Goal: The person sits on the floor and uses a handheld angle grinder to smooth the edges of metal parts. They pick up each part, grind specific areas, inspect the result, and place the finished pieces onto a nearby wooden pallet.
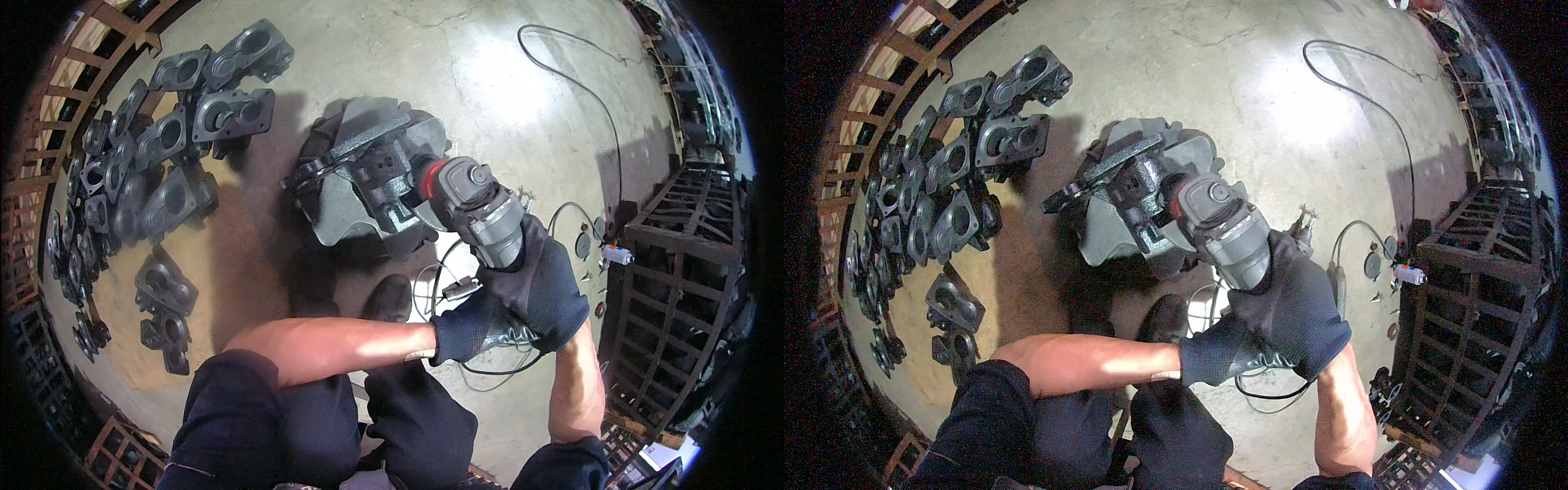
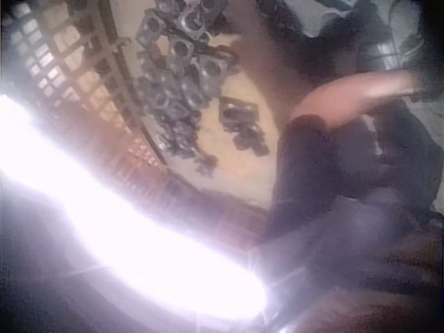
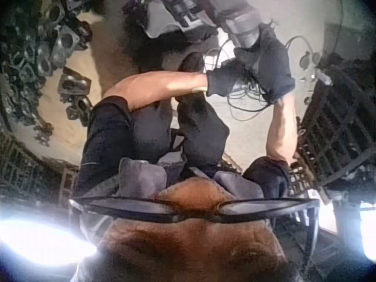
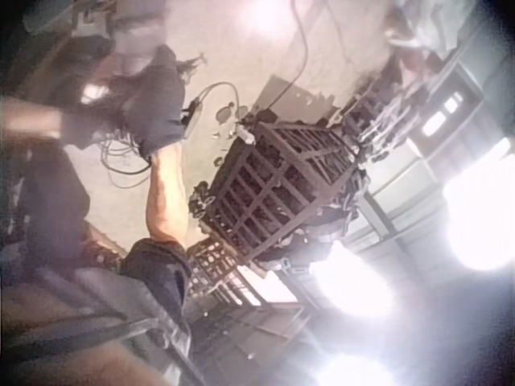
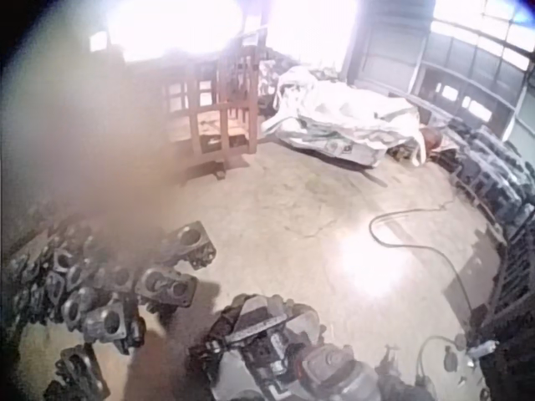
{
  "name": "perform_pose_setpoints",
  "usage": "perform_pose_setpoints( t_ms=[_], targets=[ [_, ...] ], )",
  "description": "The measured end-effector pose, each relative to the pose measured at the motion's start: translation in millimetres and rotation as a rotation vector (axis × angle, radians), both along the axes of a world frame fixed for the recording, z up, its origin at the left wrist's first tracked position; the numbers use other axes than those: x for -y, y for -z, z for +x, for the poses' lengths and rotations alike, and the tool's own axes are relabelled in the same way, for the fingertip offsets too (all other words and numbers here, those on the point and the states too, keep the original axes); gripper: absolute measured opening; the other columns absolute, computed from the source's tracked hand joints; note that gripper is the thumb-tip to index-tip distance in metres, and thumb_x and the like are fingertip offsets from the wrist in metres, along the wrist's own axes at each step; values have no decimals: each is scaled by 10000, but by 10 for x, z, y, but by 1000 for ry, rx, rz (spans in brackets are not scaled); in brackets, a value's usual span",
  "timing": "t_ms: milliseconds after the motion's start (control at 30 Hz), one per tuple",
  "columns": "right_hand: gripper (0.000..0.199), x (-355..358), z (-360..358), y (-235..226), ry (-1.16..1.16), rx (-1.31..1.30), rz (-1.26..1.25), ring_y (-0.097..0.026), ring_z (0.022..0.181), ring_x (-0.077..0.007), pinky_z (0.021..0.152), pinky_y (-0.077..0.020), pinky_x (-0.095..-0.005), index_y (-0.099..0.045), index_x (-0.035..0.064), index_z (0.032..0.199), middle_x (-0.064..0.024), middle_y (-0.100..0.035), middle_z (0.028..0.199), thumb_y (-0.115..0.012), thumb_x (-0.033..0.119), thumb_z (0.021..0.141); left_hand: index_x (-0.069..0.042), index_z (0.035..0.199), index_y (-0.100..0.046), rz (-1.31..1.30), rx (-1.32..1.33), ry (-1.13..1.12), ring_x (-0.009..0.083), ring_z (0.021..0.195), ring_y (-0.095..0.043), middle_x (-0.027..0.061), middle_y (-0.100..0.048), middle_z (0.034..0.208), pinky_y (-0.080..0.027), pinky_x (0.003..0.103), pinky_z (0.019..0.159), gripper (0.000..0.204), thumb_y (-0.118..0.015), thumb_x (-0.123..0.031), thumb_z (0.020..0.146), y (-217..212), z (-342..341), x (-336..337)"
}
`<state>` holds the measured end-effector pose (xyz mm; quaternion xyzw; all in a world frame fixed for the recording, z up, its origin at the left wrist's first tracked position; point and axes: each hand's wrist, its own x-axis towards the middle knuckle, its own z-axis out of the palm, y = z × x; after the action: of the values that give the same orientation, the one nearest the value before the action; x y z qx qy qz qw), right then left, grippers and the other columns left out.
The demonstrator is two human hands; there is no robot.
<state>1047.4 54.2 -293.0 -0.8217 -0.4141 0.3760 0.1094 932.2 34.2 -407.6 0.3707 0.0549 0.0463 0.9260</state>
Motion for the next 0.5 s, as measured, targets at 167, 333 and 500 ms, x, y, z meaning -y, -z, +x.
perform_pose_setpoints(
  t_ms=[167, 333, 500],
  targets=[
    [539, -73, -7, 4, -94, 83, 18, -694, 859, -415, 743, -554, -428, -547, -29, 1147, -258, -690, 899, -750, 211, 708, 44, 1373, -421, -377, -55, 10, 202, 1242, -541, 137, -504, 1384, -486, 322, 1036, 437, -530, 34, 950, 74, 36, 39],
    [513, -41, -6, 89, -50, -1, 89, -692, 851, -419, 741, -554, -430, -561, -29, 1125, -263, -688, 888, -752, 210, 713, 35, 1405, -396, -79, -38, 0, 232, 1307, -487, 154, -498, 1394, -429, 358, 1095, 484, -559, -17, 952, 154, 63, 92],
    [493, 12, 25, 115, -34, 41, 80, -691, 849, -418, 735, -553, -435, -568, -18, 1110, -262, -687, 881, -751, 204, 710, 39, 1404, -397, -35, 20, -76, 237, 1325, -470, 159, -485, 1407, -421, 357, 1099, 486, -565, -38, 954, 138, 93, 142]
  ],
)
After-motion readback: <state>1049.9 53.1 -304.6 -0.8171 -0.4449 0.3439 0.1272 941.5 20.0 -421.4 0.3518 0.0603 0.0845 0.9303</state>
